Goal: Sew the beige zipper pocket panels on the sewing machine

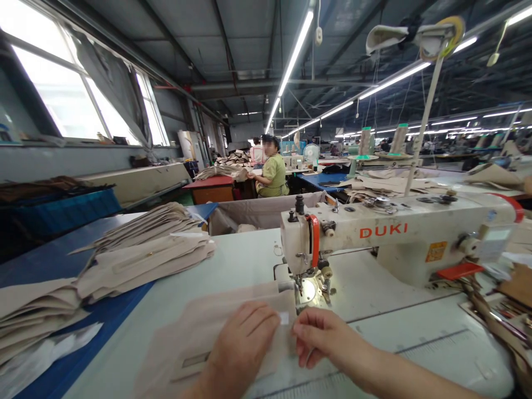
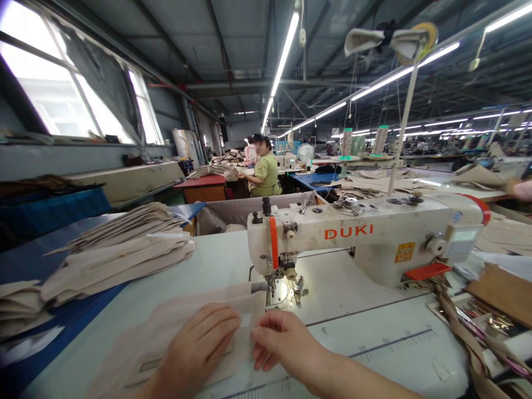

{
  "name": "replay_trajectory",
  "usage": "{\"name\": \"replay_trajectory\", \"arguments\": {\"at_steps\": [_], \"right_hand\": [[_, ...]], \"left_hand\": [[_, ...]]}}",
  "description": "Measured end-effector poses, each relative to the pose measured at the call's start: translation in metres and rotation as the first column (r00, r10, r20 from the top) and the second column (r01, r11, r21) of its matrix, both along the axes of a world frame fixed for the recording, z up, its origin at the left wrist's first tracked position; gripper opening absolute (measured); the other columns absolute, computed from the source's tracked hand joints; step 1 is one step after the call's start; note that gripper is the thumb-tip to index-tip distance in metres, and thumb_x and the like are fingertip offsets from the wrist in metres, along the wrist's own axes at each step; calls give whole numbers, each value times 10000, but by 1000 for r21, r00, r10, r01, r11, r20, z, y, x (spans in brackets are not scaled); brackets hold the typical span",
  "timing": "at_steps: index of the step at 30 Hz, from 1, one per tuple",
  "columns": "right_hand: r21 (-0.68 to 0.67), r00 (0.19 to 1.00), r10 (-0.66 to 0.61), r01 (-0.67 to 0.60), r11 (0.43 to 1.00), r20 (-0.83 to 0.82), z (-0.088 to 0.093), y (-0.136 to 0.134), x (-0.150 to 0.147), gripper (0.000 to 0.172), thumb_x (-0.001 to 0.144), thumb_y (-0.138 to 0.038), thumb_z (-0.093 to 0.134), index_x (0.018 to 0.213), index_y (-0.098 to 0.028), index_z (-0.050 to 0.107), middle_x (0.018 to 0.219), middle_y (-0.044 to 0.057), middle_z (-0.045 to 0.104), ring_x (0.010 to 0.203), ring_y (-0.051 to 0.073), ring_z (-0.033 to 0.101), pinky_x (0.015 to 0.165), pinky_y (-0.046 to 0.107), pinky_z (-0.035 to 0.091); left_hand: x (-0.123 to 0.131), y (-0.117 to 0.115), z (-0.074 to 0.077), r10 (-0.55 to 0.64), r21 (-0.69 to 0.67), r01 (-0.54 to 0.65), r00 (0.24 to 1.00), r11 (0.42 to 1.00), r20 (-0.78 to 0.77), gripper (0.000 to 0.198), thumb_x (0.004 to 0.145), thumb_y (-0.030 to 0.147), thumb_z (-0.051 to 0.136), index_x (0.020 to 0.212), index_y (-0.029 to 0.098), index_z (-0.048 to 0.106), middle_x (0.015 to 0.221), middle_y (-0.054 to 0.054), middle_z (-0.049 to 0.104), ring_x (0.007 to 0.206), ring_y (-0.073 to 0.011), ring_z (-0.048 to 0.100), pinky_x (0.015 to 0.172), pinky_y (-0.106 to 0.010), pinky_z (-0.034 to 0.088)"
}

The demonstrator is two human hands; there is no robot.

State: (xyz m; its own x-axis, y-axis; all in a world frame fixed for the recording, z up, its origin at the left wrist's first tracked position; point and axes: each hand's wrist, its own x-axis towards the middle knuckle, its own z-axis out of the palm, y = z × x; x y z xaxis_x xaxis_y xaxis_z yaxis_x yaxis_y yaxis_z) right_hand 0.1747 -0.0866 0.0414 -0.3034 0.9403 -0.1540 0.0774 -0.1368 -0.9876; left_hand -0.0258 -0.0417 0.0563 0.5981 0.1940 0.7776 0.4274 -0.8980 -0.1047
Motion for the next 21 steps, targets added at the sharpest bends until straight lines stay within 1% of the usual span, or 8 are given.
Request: {"name": "replay_trajectory", "arguments": {"at_steps": [2, 3, 5, 7, 8, 12, 16, 21], "right_hand": [[231, 982, -70, 28, 973, 176, -1, -4, 1, 201, 863, -384, 563, 830, -186, 566, 751, 21, 624, 717, 167, 619, 682, 280, 490], [379, 956, -107, -5, 925, 273, -2, -6, 2, 140, 864, -319, 554, 845, -185, 590, 801, 37, 641, 775, 178, 619, 727, 288, 491], [601, 881, -147, -177, 780, 450, -6, -10, 2, 110, 845, -225, 557, 904, -178, 637, 924, 74, 668, 890, 205, 610, 817, 305, 486], [645, 786, -135, -381, 662, 603, -10, -11, 1, 173, 830, -197, 585, 977, -157, 666, 1027, 108, 679, 979, 235, 601, 902, 326, 477], [626, 741, -123, -452, 636, 660, -12, -10, 0, 208, 831, -203, 604, 1019, -143, 672, 1072, 120, 680, 1019, 247, 597, 945, 333, 468], [535, 638, -99, -539, 651, 763, -17, -7, 1, 324, 860, -234, 632, 1164, -124, 659, 1213, 122, 662, 1151, 256, 569, 1069, 326, 401], [476, 582, -86, -561, 677, 808, -13, -6, 3, 298, 891, -234, 609, 1167, -139, 671, 1221, 110, 668, 1177, 253, 566, 1081, 326, 390], [462, 554, -91, -580, 671, 828, -7, -5, 3, 307, 914, -219, 590, 1202, -138, 657, 1232, 99, 666, 1181, 248, 567, 1070, 329, 396]], "left_hand": [[-1, 5, 1, 38, -108, -32, 998, 994, 57, 275, 1034, 211, 393, 907, 181, 635, 834, -36, 699, 811, -155, 655, 783, -265, 547], [-1, 8, -1, 56, -163, -43, 996, 986, 74, 259, 1028, 215, 411, 898, 184, 633, 837, -34, 697, 809, -154, 656, 769, -259, 550], [0, 14, -10, 80, -239, -59, 994, 969, 77, 239, 1014, 207, 430, 890, 189, 634, 845, -32, 696, 805, -158, 659, 752, -260, 554], [1, 18, -22, 78, -265, -65, 996, 962, 40, 247, 1004, 182, 419, 886, 192, 636, 836, -31, 695, 791, -168, 660, 739, -274, 557], [2, 19, -28, 75, -269, -70, 997, 961, 9, 260, 999, 166, 407, 875, 194, 634, 820, -29, 691, 775, -173, 658, 724, -280, 556], [4, 21, -43, 79, -248, -106, 990, 963, -117, 271, 955, 93, 393, 830, 194, 612, 772, -30, 664, 727, -194, 635, 686, -302, 543], [5, 23, -43, 80, -190, -115, 980, 975, -185, 236, 899, 47, 430, 815, 194, 595, 776, -33, 659, 716, -207, 623, 693, -319, 532], [7, 25, -42, 104, -219, -141, 980, 966, -172, 223, 886, 33, 442, 814, 195, 578, 764, -25, 653, 708, -203, 622, 669, -303, 520]]}}
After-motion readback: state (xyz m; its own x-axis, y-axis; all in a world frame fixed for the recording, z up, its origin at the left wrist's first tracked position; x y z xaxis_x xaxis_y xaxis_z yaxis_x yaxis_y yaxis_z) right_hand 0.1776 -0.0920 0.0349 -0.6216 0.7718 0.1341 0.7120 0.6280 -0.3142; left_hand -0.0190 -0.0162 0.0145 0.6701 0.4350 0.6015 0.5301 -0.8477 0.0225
